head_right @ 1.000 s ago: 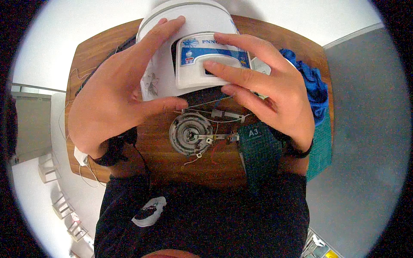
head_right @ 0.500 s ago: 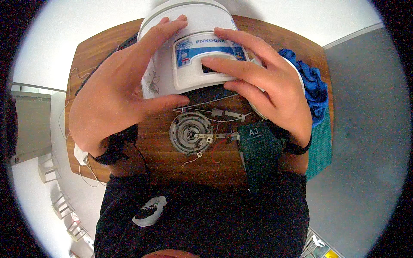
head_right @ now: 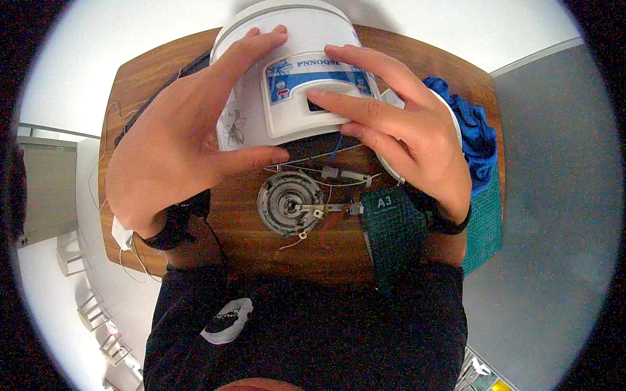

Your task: The person cleans a white plastic component with a blue cloth, then assembles it into a white cylindrical appliance base. They connect wires to a heating element and insert the element into the base, followed by placing a black internal component inside.

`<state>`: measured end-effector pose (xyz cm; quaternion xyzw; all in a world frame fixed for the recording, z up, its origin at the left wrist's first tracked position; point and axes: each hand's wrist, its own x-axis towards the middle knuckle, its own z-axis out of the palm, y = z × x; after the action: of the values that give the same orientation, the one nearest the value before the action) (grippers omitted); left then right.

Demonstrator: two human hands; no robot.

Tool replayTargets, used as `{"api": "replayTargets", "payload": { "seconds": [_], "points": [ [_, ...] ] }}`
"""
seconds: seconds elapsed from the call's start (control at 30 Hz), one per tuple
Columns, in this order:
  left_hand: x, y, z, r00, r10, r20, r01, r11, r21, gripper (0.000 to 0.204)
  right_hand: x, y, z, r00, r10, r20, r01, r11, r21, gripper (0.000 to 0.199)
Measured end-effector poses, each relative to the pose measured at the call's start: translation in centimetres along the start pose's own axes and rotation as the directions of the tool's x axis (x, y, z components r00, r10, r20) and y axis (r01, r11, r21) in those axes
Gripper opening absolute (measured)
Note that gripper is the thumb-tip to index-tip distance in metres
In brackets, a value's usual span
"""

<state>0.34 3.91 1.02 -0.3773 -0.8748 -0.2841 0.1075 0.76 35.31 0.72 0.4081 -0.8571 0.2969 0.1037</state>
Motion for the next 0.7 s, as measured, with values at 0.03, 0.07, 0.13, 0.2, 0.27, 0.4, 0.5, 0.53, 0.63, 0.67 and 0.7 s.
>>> {"api": "replayTargets", "payload": {
  "seconds": [0.03, 0.07, 0.13, 0.2, 0.27, 0.4, 0.5, 0.53, 0.63, 0.67, 0.7],
  "points": [
    [0.0, 0.0, -0.1, 1.0, -0.009, 0.007, 0.009, 1.0, 0.004, 0.113, 0.0, 0.0, 0.0, 1.0, 0.008, -0.003, -0.008, 1.0, -0.006, 0.05],
    [0.0, 0.0, -0.1, 1.0, -0.02, 0.015, 0.02, 1.0, -0.006, 0.113, 0.0, -0.1, 0.0, 1.0, 0.017, -0.006, -0.017, 1.0, -0.009, 0.05],
    [-0.1, -0.1, -0.3, 0.998, -0.045, 0.033, 0.046, 0.999, -0.014, 0.113, 0.1, -0.3, 0.1, 1.0, 0.021, 0.002, -0.021, 1.0, -0.02, 0.05],
    [-0.1, -0.2, -0.6, 0.997, -0.046, 0.061, 0.048, 0.999, -0.026, 0.112, 0.2, -0.6, 0.3, 1.0, 0.017, 0.009, -0.017, 0.999, -0.047, 0.051],
    [-0.1, -0.2, -0.9, 0.996, -0.047, 0.081, 0.051, 0.998, -0.036, 0.111, 0.2, -0.9, 0.6, 1.0, 0.006, 0.012, -0.005, 0.996, -0.091, 0.054],
    [-0.2, 0.4, -1.2, 0.996, -0.047, 0.076, 0.05, 0.998, -0.034, 0.109, 0.3, -1.1, 1.4, 1.0, 0.016, 0.007, -0.015, 0.99, -0.139, 0.063],
    [-0.1, 0.9, -0.7, 0.999, -0.045, 0.022, 0.044, 0.999, 0.006, 0.101, 0.1, -1.1, 1.9, 0.999, 0.039, -0.018, -0.04, 0.997, -0.069, 0.066],
    [0.0, 1.1, -0.5, 0.999, -0.044, 0.013, 0.044, 0.999, 0.023, 0.098, 0.0, -1.0, 2.0, 0.999, 0.043, -0.023, -0.044, 0.998, -0.049, 0.066],
    [0.0, 1.2, -0.3, 0.999, -0.049, 0.009, 0.048, 0.996, 0.07, 0.089, -0.2, -0.9, 2.7, 0.988, 0.116, -0.1, -0.105, 0.988, 0.114, 0.068],
    [0.0, 1.2, -0.3, 0.999, -0.049, 0.011, 0.049, 0.997, 0.065, 0.088, -0.3, -0.9, 2.9, 0.98, 0.146, -0.132, -0.12, 0.975, 0.185, 0.069],
    [0.0, 1.2, -0.4, 0.999, -0.05, 0.013, 0.049, 0.997, 0.061, 0.087, -0.3, -0.7, 3.0, 0.977, 0.162, -0.142, -0.127, 0.966, 0.225, 0.07]
  ]
}}
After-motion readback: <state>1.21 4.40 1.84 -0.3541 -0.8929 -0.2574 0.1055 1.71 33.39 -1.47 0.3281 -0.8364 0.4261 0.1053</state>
